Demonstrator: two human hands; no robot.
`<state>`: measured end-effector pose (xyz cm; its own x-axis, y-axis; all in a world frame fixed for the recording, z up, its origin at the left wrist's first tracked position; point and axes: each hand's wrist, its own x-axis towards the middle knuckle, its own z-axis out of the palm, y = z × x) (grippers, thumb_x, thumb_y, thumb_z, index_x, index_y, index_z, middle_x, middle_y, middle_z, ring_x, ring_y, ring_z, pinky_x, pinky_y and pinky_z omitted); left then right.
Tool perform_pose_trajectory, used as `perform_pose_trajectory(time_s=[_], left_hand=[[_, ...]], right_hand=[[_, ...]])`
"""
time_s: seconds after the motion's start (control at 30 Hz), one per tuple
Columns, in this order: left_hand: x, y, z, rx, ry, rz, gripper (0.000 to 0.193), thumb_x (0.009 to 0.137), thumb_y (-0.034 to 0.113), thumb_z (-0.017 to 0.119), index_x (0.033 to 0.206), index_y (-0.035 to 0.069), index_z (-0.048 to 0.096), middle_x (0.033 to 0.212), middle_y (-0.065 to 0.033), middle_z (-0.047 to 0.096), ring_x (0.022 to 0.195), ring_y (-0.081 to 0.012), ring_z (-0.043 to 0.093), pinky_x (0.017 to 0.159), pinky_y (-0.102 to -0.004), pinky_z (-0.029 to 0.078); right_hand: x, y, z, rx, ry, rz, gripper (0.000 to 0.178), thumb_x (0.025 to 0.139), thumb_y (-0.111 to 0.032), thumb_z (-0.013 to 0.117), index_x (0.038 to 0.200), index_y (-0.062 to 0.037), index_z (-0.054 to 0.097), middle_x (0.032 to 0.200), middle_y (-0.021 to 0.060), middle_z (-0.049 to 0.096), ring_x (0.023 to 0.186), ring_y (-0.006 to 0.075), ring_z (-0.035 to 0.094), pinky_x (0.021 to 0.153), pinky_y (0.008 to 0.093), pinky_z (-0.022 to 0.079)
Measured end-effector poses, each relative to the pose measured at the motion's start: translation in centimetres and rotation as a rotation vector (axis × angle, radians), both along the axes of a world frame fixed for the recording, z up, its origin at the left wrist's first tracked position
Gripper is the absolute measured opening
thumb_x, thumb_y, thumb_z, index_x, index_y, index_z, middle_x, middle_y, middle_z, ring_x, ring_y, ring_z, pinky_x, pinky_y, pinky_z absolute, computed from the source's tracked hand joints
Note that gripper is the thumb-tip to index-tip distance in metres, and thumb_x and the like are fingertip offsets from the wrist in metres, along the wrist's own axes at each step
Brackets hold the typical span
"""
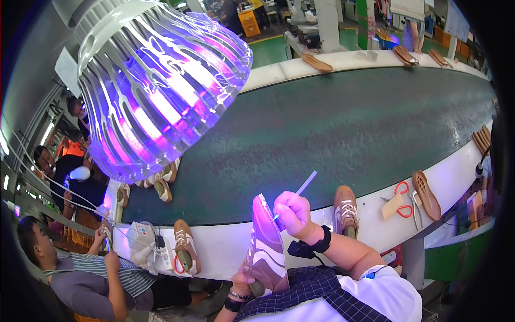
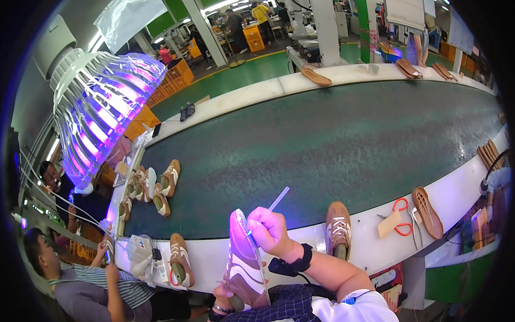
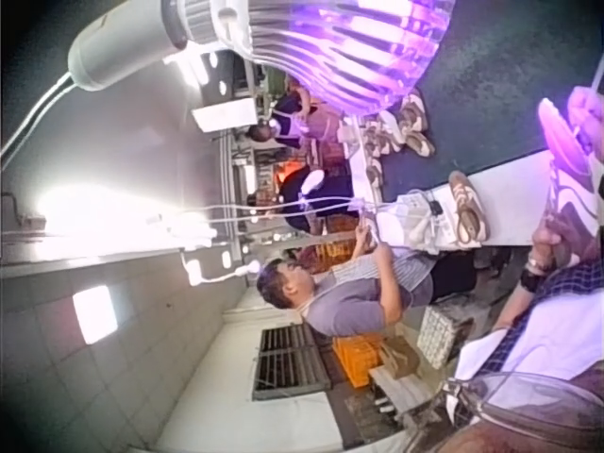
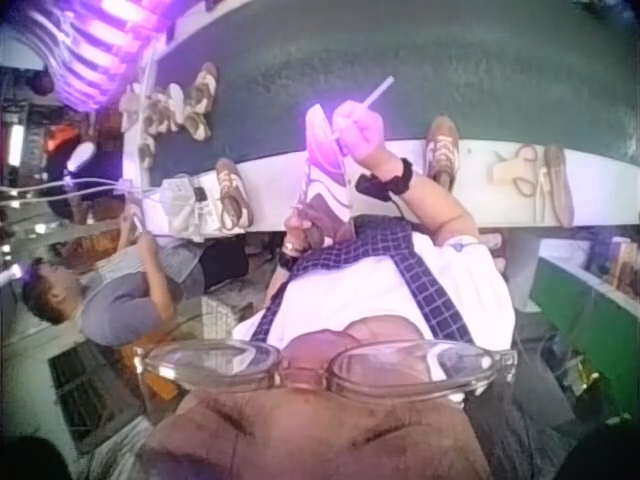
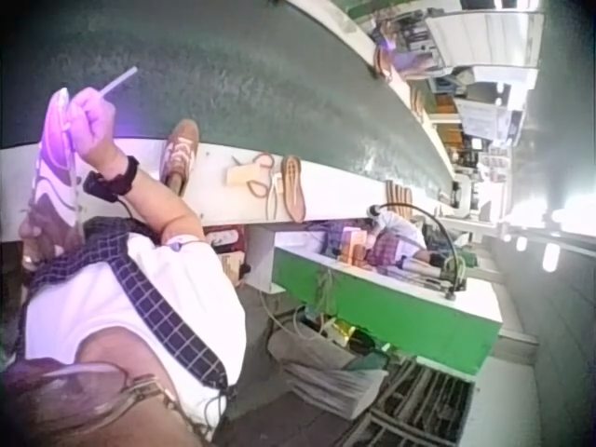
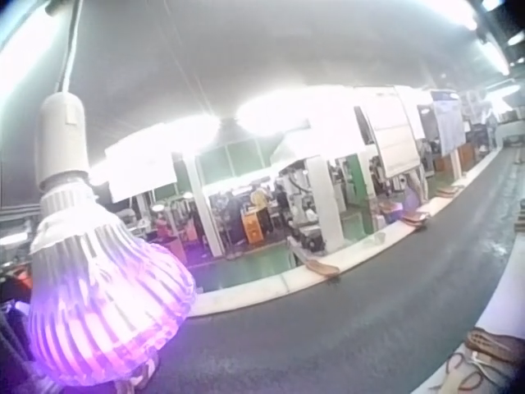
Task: Inspecting manufactured shoes on a conveyor belt and using a pen to mark specific areas.
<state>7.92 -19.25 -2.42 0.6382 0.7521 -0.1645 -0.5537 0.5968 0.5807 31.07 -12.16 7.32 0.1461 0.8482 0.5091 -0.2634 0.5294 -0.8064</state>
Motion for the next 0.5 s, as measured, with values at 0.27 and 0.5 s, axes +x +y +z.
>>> perform_pose_trajectory(time_s=[0.27,0.5], left_hand=[[0.0,-0.5,0.5,-0.079,0.025,0.025,0.105,0.047,0.016,0.057,0.143,0.004,0.018,0.135,-0.0237,0.035,0.125,-0.0376,0.038,0.107,-0.0507,0.028],[-0.5,-0.5,-0.7,-0.049,0.017,0.026,0.102,0.049,0.017,0.058,0.142,0.002,0.019,0.136,-0.0242,0.034,0.125,-0.0371,0.039,0.106,-0.0508,0.029]], right_hand=[[0.0,-0.2,-0.1,-0.013,0.015,-0.006,0.017,0.092,-0.011,0.044,0.077,-0.004,0.049,0.055,-0.0015,0.048,0.042,0.0039,0.043,0.041,0.0199,0.034],[-0.2,-0.4,-0.4,-0.005,0.014,-0.028,0.017,0.092,-0.01,0.045,0.076,-0.0039,0.049,0.055,-0.0015,0.047,0.042,0.004,0.043,0.04,0.0199,0.034]])
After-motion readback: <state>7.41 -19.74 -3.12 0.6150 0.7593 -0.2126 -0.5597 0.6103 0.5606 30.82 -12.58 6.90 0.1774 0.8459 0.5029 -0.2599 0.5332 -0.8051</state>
